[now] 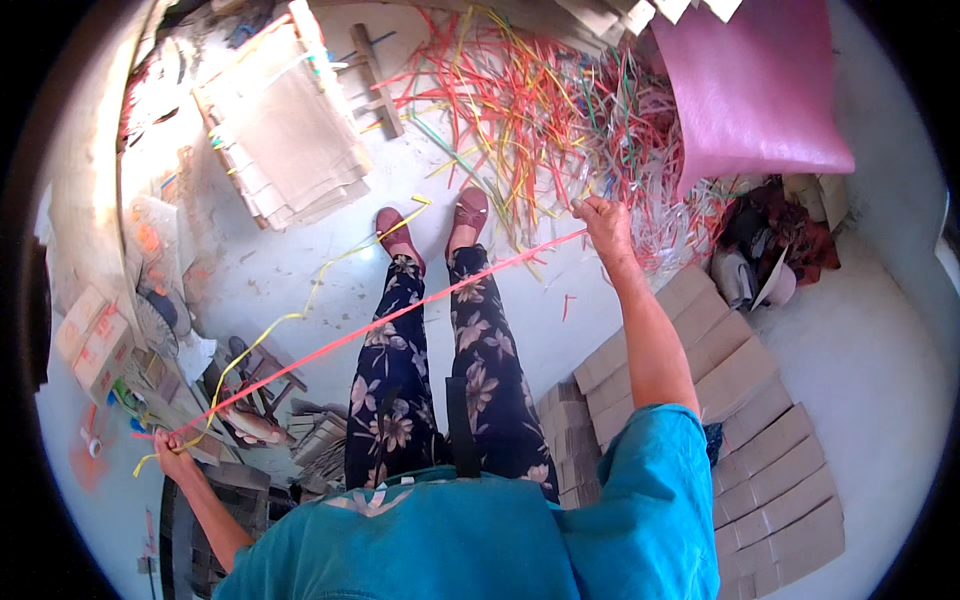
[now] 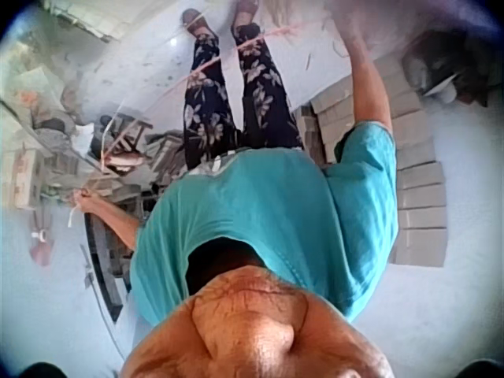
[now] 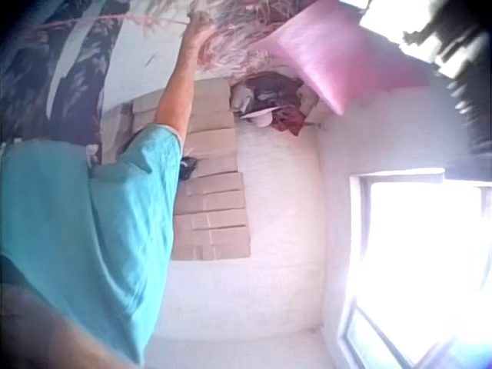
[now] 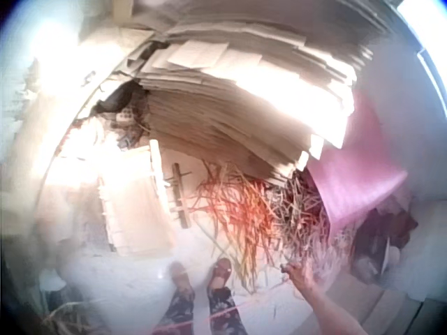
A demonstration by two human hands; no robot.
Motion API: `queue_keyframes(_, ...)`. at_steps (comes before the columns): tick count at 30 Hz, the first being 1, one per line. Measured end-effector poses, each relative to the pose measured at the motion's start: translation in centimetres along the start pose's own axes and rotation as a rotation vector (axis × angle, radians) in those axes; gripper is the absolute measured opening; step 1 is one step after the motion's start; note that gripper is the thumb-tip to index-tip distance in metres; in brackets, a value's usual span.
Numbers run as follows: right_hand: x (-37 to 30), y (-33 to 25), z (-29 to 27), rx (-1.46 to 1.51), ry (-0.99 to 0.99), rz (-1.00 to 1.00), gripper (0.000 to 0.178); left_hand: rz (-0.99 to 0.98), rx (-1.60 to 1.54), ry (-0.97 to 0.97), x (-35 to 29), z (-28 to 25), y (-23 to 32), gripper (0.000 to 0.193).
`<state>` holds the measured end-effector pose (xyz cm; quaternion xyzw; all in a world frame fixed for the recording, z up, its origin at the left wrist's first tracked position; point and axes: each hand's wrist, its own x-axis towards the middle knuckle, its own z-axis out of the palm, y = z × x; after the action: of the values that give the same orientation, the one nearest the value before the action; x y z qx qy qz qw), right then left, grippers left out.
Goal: The person gathers flat cardboard pieces, aligns them into a stack, and secures the bundle with yellow and red plastic ties. The person then lifts the tied bundle and places it on a nearby pile of similar stacks.
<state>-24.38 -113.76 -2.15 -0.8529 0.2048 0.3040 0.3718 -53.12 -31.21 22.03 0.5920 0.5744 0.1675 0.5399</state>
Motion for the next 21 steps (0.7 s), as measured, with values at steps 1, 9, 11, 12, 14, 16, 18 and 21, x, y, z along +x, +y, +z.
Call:
queue_keyframes(1, -0.2, -0.2, -0.5, -0.052, 0.024, -0.050, 0.026, 0.001, -0.007, 0.051, -0.5, -0.9, -0.2, 0.015)
queue_keyframes(9, -7.1, -12.6, -1.9, 0.058, -0.235, -0.072, 0.018, 0.216, -0.133, 0.519, -5.7, -13.8, 5.3, 0.014)
queue_keyframes(11, -9.1, -14.8, -0.7, 0.116, -0.228, -0.171, 0.015, 0.280, -0.166, 0.693, -8.3, -17.3, 6.5, 0.013)
queue_keyframes(12, -10.5, -17.7, -0.4, 0.165, -0.307, -0.100, 0.014, 0.309, -0.171, 0.815, -9.9, -19.9, 7.2, 0.013)
queue_keyframes(14, -10.1, -18.4, 2.1, 0.178, -0.384, -0.216, 0.016, 0.325, -0.149, 1.079, -14.1, -25.0, 8.0, 0.012)
queue_keyframes(16, -9.5, -20.1, 4.3, 0.172, -0.392, -0.383, 0.016, 0.366, -0.219, 1.274, -18.2, -29.4, 7.4, 0.010)
queue_keyframes(18, -8.6, -22.0, 5.0, -0.117, -0.298, -0.427, 0.016, 0.385, -0.224, 1.344, -20.8, -31.0, 7.8, 0.011)
queue_keyframes(21, -7.8, -26.7, 5.7, -0.833, 0.047, -0.719, 0.018, 0.410, -0.180, 0.993, -24.1, -32.3, 7.4, 0.021)
